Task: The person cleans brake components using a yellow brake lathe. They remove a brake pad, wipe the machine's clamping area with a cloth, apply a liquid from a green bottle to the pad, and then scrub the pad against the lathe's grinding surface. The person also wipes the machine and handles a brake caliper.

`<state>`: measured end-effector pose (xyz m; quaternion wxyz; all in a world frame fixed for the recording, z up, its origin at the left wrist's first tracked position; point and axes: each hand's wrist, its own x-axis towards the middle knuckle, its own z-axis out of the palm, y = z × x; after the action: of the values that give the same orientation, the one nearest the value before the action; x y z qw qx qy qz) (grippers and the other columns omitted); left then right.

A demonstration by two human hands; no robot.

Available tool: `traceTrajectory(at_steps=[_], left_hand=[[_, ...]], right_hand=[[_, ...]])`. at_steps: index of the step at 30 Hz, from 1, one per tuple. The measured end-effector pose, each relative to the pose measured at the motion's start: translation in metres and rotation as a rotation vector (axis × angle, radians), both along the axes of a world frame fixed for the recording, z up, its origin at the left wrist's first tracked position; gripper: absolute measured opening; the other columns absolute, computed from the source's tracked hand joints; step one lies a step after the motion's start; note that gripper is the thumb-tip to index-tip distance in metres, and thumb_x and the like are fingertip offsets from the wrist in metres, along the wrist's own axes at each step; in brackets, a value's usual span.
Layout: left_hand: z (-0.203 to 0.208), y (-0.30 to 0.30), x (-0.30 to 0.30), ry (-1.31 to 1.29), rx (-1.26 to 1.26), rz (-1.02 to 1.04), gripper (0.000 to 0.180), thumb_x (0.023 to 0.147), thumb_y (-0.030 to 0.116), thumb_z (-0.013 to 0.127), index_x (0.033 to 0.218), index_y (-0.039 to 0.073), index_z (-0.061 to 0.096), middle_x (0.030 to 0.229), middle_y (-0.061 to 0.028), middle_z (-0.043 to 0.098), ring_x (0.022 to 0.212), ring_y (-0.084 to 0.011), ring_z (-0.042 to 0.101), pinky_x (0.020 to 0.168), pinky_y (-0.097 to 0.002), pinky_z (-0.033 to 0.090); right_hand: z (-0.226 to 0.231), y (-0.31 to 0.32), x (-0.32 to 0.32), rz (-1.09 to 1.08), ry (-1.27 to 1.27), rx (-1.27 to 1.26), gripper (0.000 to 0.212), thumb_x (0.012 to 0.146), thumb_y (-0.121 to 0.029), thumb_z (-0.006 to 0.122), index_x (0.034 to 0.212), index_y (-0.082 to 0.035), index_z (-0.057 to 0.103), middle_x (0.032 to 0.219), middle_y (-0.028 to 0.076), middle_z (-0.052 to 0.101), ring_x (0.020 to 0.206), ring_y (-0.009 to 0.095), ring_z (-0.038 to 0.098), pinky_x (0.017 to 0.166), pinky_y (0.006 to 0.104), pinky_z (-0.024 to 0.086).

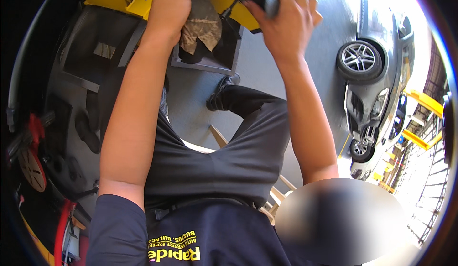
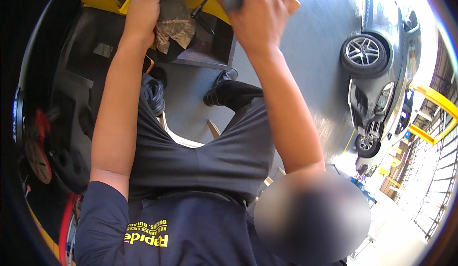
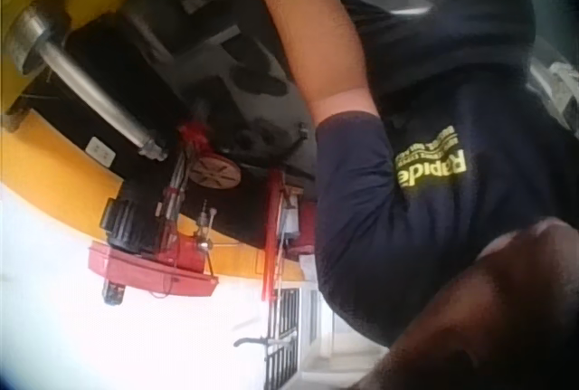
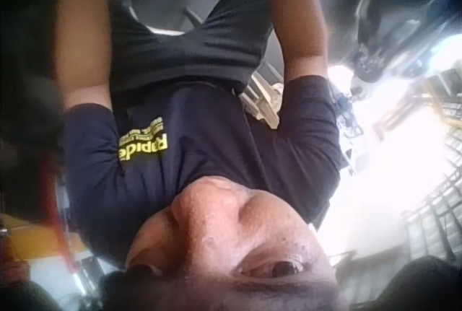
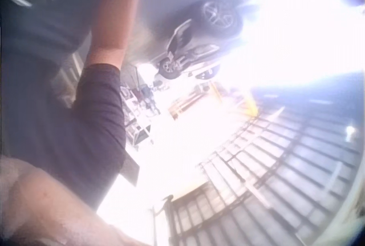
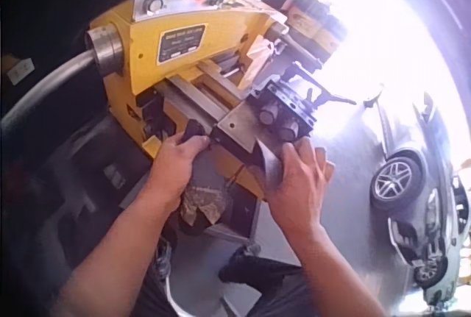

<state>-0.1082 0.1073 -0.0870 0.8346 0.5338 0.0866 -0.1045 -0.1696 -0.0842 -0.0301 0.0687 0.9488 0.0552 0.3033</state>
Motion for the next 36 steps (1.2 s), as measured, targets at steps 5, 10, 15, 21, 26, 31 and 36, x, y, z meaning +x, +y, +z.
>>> traceTrajectory(at_steps=[5, 10, 15, 21, 26, 31, 36], left_hand=[[0.002, 0.004, -0.002, -0.018, -0.010, 0.009, 0.028, 0.096, 0.021, 0.065, 0.111, -0.002, 0.072, 0.088, -0.0059, 0.070, 0.072, -0.0170, 0.067, 0.066, -0.0296, 0.052], [-0.003, 0.009, 0.000, -0.021, -0.051, 0.033, 0.027, 0.096, 0.020, 0.066, 0.111, -0.002, 0.072, 0.089, -0.0053, 0.070, 0.075, -0.0164, 0.067, 0.069, -0.0295, 0.052], [0.001, 0.004, -0.004, -0.057, -0.012, 0.015, 0.028, 0.095, 0.021, 0.066, 0.109, -0.002, 0.072, 0.088, -0.0070, 0.071, 0.074, -0.0182, 0.068, 0.068, -0.0303, 0.053], [0.005, 0.015, -0.001, 0.004, 0.024, 0.060, 0.030, 0.094, 0.022, 0.067, 0.110, -0.003, 0.072, 0.089, -0.0082, 0.071, 0.073, -0.0188, 0.069, 0.067, -0.0299, 0.053], [0.003, 0.003, -0.002, -0.020, -0.020, 0.007, 0.029, 0.094, 0.022, 0.067, 0.110, -0.002, 0.072, 0.089, -0.0077, 0.072, 0.072, -0.0185, 0.068, 0.067, -0.0299, 0.053], [-0.007, 0.000, -0.004, -0.027, 0.017, -0.023, 0.031, 0.095, 0.023, 0.069, 0.113, -0.001, 0.072, 0.094, -0.0073, 0.073, 0.080, -0.0182, 0.070, 0.075, -0.0300, 0.055], [-0.029, 0.005, 0.008, 0.018, -0.007, -0.002, 0.032, 0.096, 0.023, 0.073, 0.117, -0.001, 0.071, 0.107, -0.0086, 0.075, 0.094, -0.0175, 0.071, 0.084, -0.0308, 0.056]], right_hand=[[0.000, -0.006, -0.011, -0.019, 0.039, 0.040, 0.050, 0.077, -0.050, 0.089, 0.107, -0.012, 0.077, 0.103, 0.008, 0.065, 0.103, 0.033, 0.058, 0.089, 0.0501, 0.038], [-0.007, -0.003, 0.001, 0.021, 0.011, 0.020, 0.054, 0.078, -0.052, 0.089, 0.109, -0.009, 0.077, 0.103, 0.009, 0.065, 0.102, 0.033, 0.057, 0.088, 0.0502, 0.038], [0.001, -0.022, -0.021, -0.037, 0.018, 0.033, 0.050, 0.075, -0.046, 0.091, 0.103, -0.008, 0.077, 0.100, 0.007, 0.064, 0.102, 0.032, 0.056, 0.090, 0.0449, 0.037], [0.009, -0.046, -0.035, -0.043, 0.160, 0.270, 0.054, 0.076, -0.049, 0.091, 0.099, -0.003, 0.073, 0.098, 0.009, 0.064, 0.099, 0.031, 0.057, 0.089, 0.0452, 0.039], [-0.005, -0.049, -0.046, -0.080, 0.153, 0.418, 0.053, 0.076, -0.044, 0.091, 0.100, -0.001, 0.071, 0.099, 0.010, 0.063, 0.099, 0.032, 0.057, 0.090, 0.0458, 0.040], [-0.045, -0.021, -0.045, -0.190, -0.059, 0.351, 0.044, 0.078, -0.038, 0.089, 0.095, -0.003, 0.071, 0.100, 0.009, 0.064, 0.101, 0.032, 0.057, 0.089, 0.0462, 0.039], [-0.053, -0.007, -0.044, -0.234, -0.183, 0.382, 0.039, 0.080, -0.039, 0.086, 0.089, -0.004, 0.070, 0.101, 0.009, 0.064, 0.100, 0.032, 0.054, 0.088, 0.0452, 0.036]])
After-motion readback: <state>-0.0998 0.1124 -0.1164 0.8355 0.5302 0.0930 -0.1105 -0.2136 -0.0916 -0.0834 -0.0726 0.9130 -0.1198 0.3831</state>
